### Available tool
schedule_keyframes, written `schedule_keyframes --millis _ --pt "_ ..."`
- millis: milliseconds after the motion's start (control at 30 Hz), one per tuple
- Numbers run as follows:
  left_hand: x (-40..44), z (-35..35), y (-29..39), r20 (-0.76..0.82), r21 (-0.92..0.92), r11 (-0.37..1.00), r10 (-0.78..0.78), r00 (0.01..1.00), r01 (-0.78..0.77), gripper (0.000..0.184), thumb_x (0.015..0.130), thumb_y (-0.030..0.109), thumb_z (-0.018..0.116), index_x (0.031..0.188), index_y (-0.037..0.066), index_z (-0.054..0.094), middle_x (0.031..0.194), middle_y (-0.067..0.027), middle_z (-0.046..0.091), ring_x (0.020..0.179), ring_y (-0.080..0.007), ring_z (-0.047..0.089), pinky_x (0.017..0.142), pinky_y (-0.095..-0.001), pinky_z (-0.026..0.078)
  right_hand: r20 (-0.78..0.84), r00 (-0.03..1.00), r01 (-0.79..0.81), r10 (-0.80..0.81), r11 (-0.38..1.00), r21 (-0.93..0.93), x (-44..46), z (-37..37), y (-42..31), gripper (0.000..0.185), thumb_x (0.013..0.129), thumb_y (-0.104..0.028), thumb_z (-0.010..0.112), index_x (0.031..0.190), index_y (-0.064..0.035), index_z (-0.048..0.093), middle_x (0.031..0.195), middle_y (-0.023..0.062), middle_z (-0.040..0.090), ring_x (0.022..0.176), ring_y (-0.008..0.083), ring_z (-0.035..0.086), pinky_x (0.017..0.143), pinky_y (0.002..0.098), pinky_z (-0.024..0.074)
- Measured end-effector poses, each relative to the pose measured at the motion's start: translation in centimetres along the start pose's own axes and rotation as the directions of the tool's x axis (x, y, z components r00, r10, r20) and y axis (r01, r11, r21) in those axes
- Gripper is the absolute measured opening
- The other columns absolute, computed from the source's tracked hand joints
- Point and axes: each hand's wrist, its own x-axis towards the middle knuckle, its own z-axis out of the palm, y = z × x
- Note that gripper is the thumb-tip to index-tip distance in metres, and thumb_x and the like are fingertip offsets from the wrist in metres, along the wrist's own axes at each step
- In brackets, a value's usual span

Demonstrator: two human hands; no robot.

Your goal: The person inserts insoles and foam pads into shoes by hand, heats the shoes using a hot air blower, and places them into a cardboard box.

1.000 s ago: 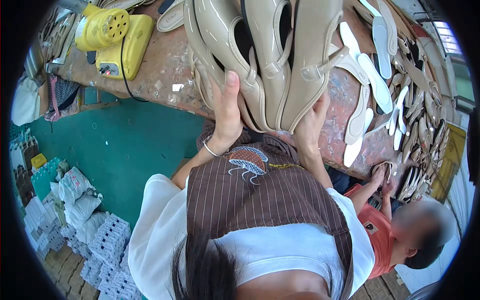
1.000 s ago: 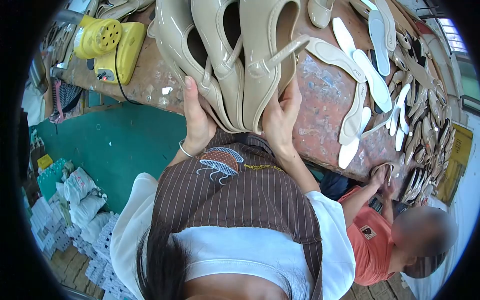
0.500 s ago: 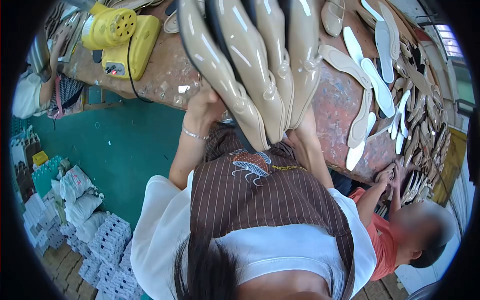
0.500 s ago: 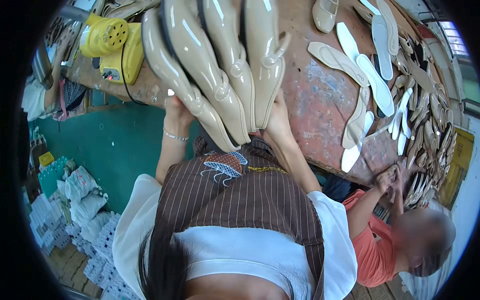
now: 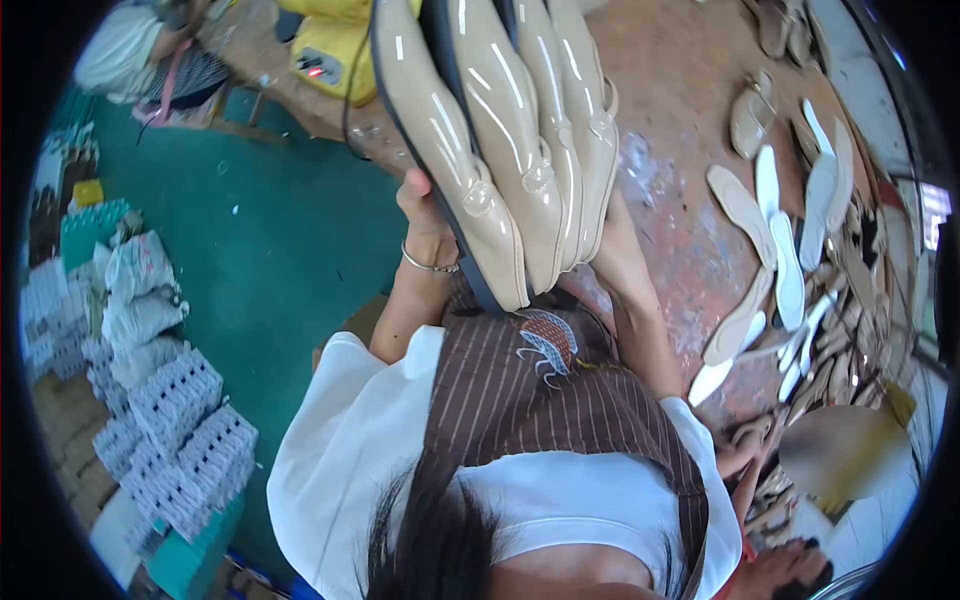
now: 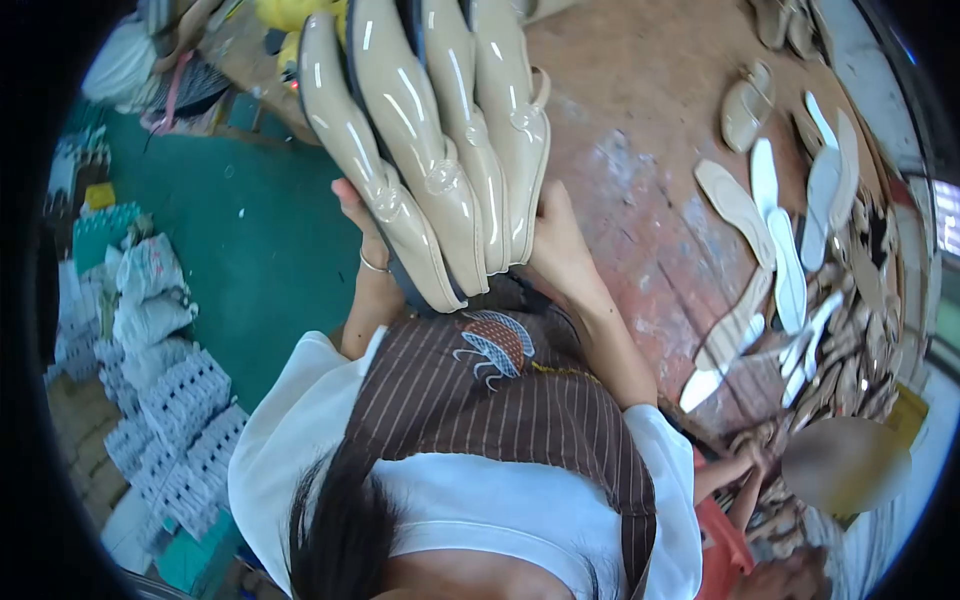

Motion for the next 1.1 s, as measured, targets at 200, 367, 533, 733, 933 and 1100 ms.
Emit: schedule_keyframes --millis 200,367,533,733,933,1100 --pt "-1.8 3.9 8.4 -0.267 0.466 0.751 0.623 0.735 -0.468 0.067 0.086 0.054 0.063 0.131 0.005 0.054 0.120 -0.0109 0.065 0.102 -0.0221 0.064 0.092 -0.0349 0.050 0.308 0.912 -0.354 0.271 0.899 0.258 1.3 0.8 2.8 0.040 0.100 -0.017 0.047 0.136 0.0006 0.049 0.096 0.0129 0.070 0.083 0.0152 0.066 0.075 0.0223 0.0520" --pt "-2.6 2.3 15.5 -0.340 0.665 0.565 0.812 0.475 -0.489 0.062 0.091 0.052 0.055 0.133 0.007 0.052 0.128 -0.0116 0.060 0.110 -0.0235 0.060 0.097 -0.0359 0.046 0.021 0.933 -0.361 0.360 0.932 0.042 0.8 -3.2 10.8 0.035 0.099 -0.015 0.050 0.130 0.0003 0.054 0.091 0.0135 0.070 0.078 0.0169 0.068 0.070 0.0224 0.0529" --pt "-0.2 0.2 19.4 -0.348 0.672 0.548 0.827 0.441 -0.498 0.059 0.092 0.049 0.056 0.134 0.008 0.052 0.129 -0.0130 0.059 0.112 -0.0245 0.059 0.098 -0.0365 0.046 -0.122 0.895 -0.427 0.430 0.903 0.049 -0.2 -6.7 14.4 0.032 0.099 -0.019 0.053 0.124 -0.0002 0.058 0.088 0.0109 0.070 0.078 0.0164 0.068 0.067 0.0221 0.0534" --pt "4.7 -1.5 22.7 -0.334 0.619 0.499 0.866 0.372 -0.606 0.056 0.090 0.045 0.061 0.130 0.006 0.054 0.123 -0.0125 0.062 0.106 -0.0241 0.061 0.094 -0.0358 0.048 -0.209 0.816 -0.494 0.539 0.838 0.231 -0.3 -8.1 14.9 0.028 0.100 -0.019 0.051 0.120 -0.0022 0.059 0.083 0.0105 0.069 0.069 0.0156 0.069 0.057 0.0198 0.0540" --pt "8.7 -2.4 25.2 -0.328 0.587 0.441 0.896 0.299 -0.679 0.053 0.090 0.042 0.062 0.127 0.005 0.055 0.119 -0.0117 0.063 0.104 -0.0234 0.062 0.091 -0.0352 0.049 -0.174 0.794 -0.516 0.583 0.797 0.314 -0.1 -8.8 15.0 0.026 0.099 -0.019 0.053 0.117 -0.0019 0.059 0.082 0.0116 0.070 0.065 0.0170 0.069 0.056 0.0217 0.0562" --pt "10.9 -2.0 26.3 -0.355 0.591 0.427 0.900 0.254 -0.685 0.052 0.090 0.042 0.061 0.126 0.004 0.055 0.118 -0.0115 0.064 0.102 -0.0229 0.063 0.089 -0.0346 0.050 -0.153 0.784 -0.532 0.602 0.777 0.336 -0.1 -8.9 14.5 0.025 0.098 -0.019 0.054 0.115 -0.0011 0.060 0.083 0.0129 0.070 0.065 0.0176 0.069 0.056 0.0222 0.0566"
